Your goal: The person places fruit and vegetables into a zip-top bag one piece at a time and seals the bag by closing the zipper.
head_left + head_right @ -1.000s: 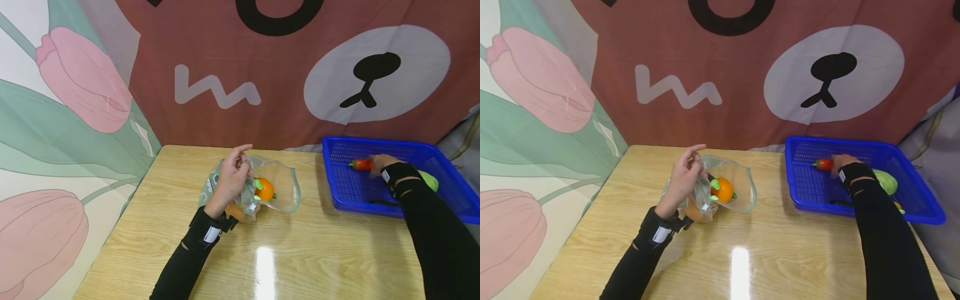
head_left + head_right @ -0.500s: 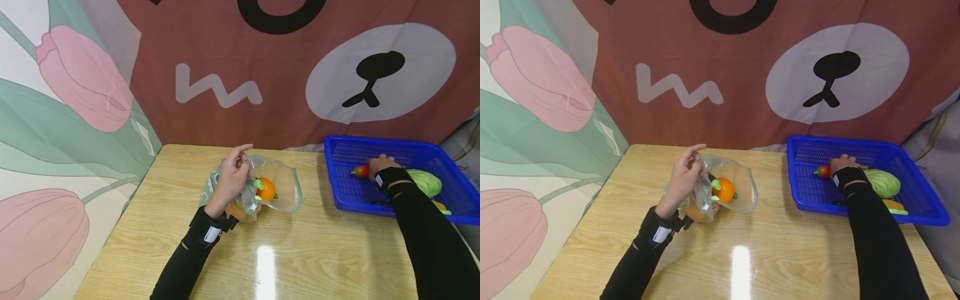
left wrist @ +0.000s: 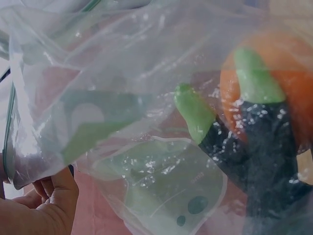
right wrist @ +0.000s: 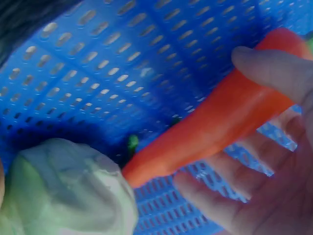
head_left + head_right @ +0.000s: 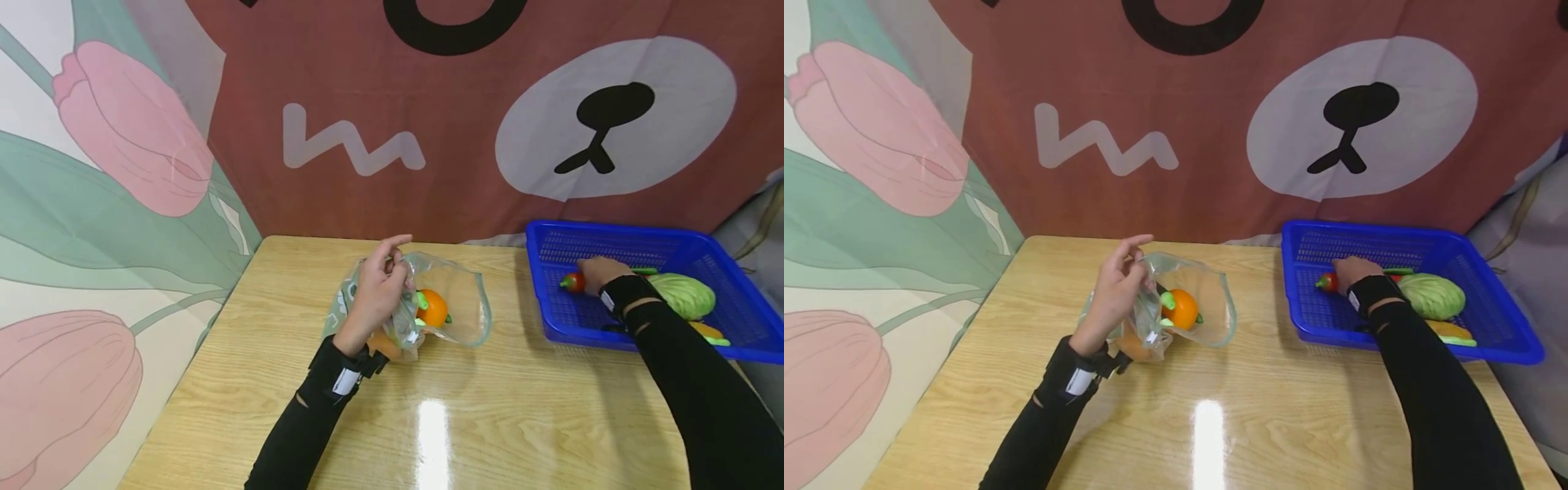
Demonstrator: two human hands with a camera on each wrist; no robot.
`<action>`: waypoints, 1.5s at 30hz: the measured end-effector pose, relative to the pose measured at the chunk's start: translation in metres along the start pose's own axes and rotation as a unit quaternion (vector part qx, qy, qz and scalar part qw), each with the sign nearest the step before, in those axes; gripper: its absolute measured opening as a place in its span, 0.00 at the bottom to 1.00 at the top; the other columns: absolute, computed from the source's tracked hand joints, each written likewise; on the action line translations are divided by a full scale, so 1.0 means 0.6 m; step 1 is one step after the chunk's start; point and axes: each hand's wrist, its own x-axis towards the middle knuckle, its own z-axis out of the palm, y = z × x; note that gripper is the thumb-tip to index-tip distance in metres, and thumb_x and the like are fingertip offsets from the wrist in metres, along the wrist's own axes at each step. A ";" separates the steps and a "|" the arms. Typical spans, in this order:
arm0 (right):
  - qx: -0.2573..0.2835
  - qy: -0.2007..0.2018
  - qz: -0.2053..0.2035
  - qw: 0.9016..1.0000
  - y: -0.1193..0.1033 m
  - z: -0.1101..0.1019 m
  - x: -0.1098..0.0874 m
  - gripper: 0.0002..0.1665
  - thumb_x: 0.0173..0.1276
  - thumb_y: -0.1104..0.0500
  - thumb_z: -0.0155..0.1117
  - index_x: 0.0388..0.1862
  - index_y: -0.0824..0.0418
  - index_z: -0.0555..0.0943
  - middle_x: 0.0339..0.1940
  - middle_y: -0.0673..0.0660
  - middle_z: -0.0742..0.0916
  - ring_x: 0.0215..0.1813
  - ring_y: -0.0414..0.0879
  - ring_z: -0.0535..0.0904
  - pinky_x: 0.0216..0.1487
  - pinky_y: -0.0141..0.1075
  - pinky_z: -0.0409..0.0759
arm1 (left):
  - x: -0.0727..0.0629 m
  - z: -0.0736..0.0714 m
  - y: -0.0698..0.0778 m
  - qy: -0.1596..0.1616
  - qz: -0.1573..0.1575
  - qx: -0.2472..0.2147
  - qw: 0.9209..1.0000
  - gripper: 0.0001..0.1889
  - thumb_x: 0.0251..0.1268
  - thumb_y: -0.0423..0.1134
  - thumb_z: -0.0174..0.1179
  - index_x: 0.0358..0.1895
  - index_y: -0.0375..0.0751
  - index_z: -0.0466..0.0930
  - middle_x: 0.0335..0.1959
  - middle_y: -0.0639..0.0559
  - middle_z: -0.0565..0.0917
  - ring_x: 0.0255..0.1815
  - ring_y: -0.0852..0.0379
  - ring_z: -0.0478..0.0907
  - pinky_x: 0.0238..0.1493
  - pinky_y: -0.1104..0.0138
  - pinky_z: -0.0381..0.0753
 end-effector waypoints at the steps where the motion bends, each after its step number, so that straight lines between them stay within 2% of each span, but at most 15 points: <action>1: -0.003 0.007 -0.004 1.000 -0.001 -0.003 -0.001 0.23 0.49 0.64 0.68 0.45 0.74 0.76 0.31 0.69 0.82 0.33 0.61 0.79 0.37 0.56 0.77 | 0.000 0.000 -0.001 0.000 0.001 0.000 1.000 0.20 0.68 0.27 0.43 0.62 0.38 0.69 0.29 0.51 0.65 0.24 0.52 0.72 0.25 0.72 0.75; 7: -0.020 0.040 -0.040 0.998 -0.009 -0.028 -0.010 0.23 0.48 0.62 0.69 0.42 0.71 0.75 0.27 0.65 0.81 0.29 0.58 0.78 0.31 0.56 0.77 | -0.002 0.002 0.006 -0.002 -0.005 -0.001 1.000 0.21 0.68 0.25 0.42 0.63 0.35 0.68 0.30 0.51 0.65 0.25 0.49 0.72 0.26 0.69 0.76; 14: -0.007 0.055 -0.053 0.997 -0.039 -0.067 -0.040 0.31 0.52 0.58 0.71 0.50 0.72 0.70 0.34 0.68 0.82 0.33 0.61 0.79 0.36 0.59 0.78 | -0.013 0.004 0.056 -0.009 -0.010 -0.002 1.000 0.21 0.66 0.23 0.41 0.62 0.29 0.67 0.28 0.50 0.64 0.27 0.36 0.70 0.25 0.76 0.70; 18: 0.004 0.075 -0.058 0.996 -0.061 -0.088 -0.060 0.29 0.54 0.58 0.70 0.49 0.71 0.69 0.35 0.68 0.82 0.33 0.60 0.80 0.36 0.57 0.79 | -0.014 0.006 0.059 -0.008 -0.010 -0.003 1.000 0.21 0.66 0.23 0.41 0.62 0.29 0.67 0.28 0.50 0.64 0.27 0.35 0.70 0.25 0.76 0.70; 21: 0.019 0.098 -0.056 0.993 -0.078 -0.105 -0.076 0.28 0.54 0.59 0.70 0.49 0.69 0.69 0.35 0.67 0.82 0.33 0.58 0.80 0.35 0.56 0.79 | -0.014 0.007 0.058 -0.008 -0.010 -0.001 1.000 0.21 0.66 0.23 0.41 0.62 0.29 0.68 0.28 0.50 0.64 0.26 0.38 0.70 0.25 0.76 0.70; 26: 0.061 0.135 -0.038 0.988 -0.113 -0.136 -0.107 0.30 0.54 0.58 0.70 0.51 0.67 0.68 0.40 0.67 0.82 0.37 0.58 0.80 0.39 0.56 0.80 | -0.014 0.007 0.057 -0.006 -0.009 -0.001 1.000 0.21 0.65 0.23 0.42 0.62 0.30 0.68 0.28 0.50 0.64 0.25 0.42 0.71 0.25 0.76 0.71; 29: 0.093 0.152 -0.041 0.983 -0.134 -0.149 -0.126 0.29 0.54 0.58 0.70 0.51 0.67 0.68 0.41 0.67 0.82 0.37 0.57 0.80 0.40 0.55 0.81 | -0.013 0.007 0.059 -0.005 -0.010 -0.002 1.000 0.21 0.65 0.23 0.42 0.62 0.30 0.68 0.28 0.50 0.64 0.25 0.42 0.71 0.25 0.75 0.72; 33: 0.122 0.185 -0.054 0.974 -0.156 -0.159 -0.148 0.29 0.54 0.57 0.71 0.50 0.66 0.69 0.38 0.65 0.83 0.34 0.54 0.80 0.37 0.52 0.82 | -0.012 0.008 0.057 -0.008 -0.006 0.001 1.000 0.22 0.65 0.23 0.42 0.62 0.30 0.67 0.28 0.50 0.64 0.25 0.45 0.71 0.26 0.73 0.73; 40: 0.145 0.232 -0.064 0.960 -0.187 -0.174 -0.173 0.32 0.54 0.56 0.72 0.53 0.64 0.68 0.37 0.65 0.83 0.32 0.54 0.80 0.33 0.52 0.81 | -0.002 0.010 0.012 -0.001 0.001 -0.001 1.000 0.22 0.66 0.25 0.43 0.62 0.37 0.69 0.28 0.50 0.65 0.24 0.48 0.71 0.25 0.72 0.72; 42: 0.154 0.238 -0.063 0.957 -0.196 -0.178 -0.181 0.34 0.53 0.57 0.72 0.55 0.65 0.67 0.37 0.66 0.82 0.32 0.55 0.80 0.33 0.51 0.81 | -0.002 0.010 0.007 0.001 0.008 0.001 1.000 0.22 0.66 0.26 0.43 0.62 0.39 0.69 0.28 0.50 0.65 0.23 0.49 0.71 0.24 0.72 0.72; 45: 0.173 0.252 -0.065 0.950 -0.206 -0.184 -0.192 0.37 0.53 0.58 0.73 0.57 0.67 0.64 0.38 0.67 0.81 0.31 0.54 0.79 0.29 0.43 0.81 | -0.002 0.011 0.005 0.003 0.013 0.001 1.000 0.21 0.65 0.27 0.43 0.62 0.39 0.70 0.28 0.50 0.65 0.23 0.50 0.71 0.24 0.72 0.73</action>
